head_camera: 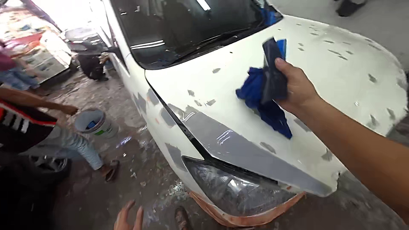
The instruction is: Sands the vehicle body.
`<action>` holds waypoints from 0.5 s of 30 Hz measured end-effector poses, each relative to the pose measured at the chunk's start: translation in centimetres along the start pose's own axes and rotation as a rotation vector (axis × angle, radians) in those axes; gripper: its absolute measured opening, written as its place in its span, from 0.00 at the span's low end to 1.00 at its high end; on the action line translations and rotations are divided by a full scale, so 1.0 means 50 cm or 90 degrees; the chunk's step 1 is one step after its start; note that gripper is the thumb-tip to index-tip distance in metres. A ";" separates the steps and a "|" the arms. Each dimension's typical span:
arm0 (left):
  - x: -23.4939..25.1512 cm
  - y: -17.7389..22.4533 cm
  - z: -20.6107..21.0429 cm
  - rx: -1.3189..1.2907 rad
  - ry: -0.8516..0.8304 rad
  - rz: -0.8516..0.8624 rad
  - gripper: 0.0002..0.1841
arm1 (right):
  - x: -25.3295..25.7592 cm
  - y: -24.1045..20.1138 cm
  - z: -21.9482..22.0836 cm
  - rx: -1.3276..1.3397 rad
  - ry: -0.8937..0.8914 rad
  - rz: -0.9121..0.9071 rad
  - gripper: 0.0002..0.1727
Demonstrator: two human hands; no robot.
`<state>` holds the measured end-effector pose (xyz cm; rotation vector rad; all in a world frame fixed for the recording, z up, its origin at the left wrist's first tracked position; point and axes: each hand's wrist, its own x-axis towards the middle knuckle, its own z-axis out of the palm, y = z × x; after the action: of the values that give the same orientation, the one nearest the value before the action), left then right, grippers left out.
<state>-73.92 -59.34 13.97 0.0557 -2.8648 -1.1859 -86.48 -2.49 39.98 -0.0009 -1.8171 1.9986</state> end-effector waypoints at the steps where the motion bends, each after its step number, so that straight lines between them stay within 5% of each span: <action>1: 0.092 0.044 -0.023 -0.013 -0.004 0.082 0.33 | -0.004 -0.002 0.044 0.013 0.011 -0.045 0.19; 5: 0.354 0.263 -0.051 -0.078 0.016 0.374 0.37 | 0.070 -0.033 0.206 0.012 -0.014 -0.129 0.23; 9: 0.494 0.379 -0.030 -0.087 -0.053 0.489 0.40 | 0.084 -0.062 0.292 -0.098 -0.016 0.073 0.27; 12: 0.558 0.424 0.009 -0.083 -0.112 0.530 0.44 | -0.045 -0.037 0.306 -0.474 0.092 0.045 0.33; 15: 0.616 0.479 0.052 -0.100 -0.149 0.570 0.47 | -0.201 0.044 0.304 -0.800 0.078 -0.044 0.38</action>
<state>-105.25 -42.08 29.78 -1.2772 -2.4076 -1.2079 -82.45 -20.16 37.11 -0.4080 -2.5796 0.5212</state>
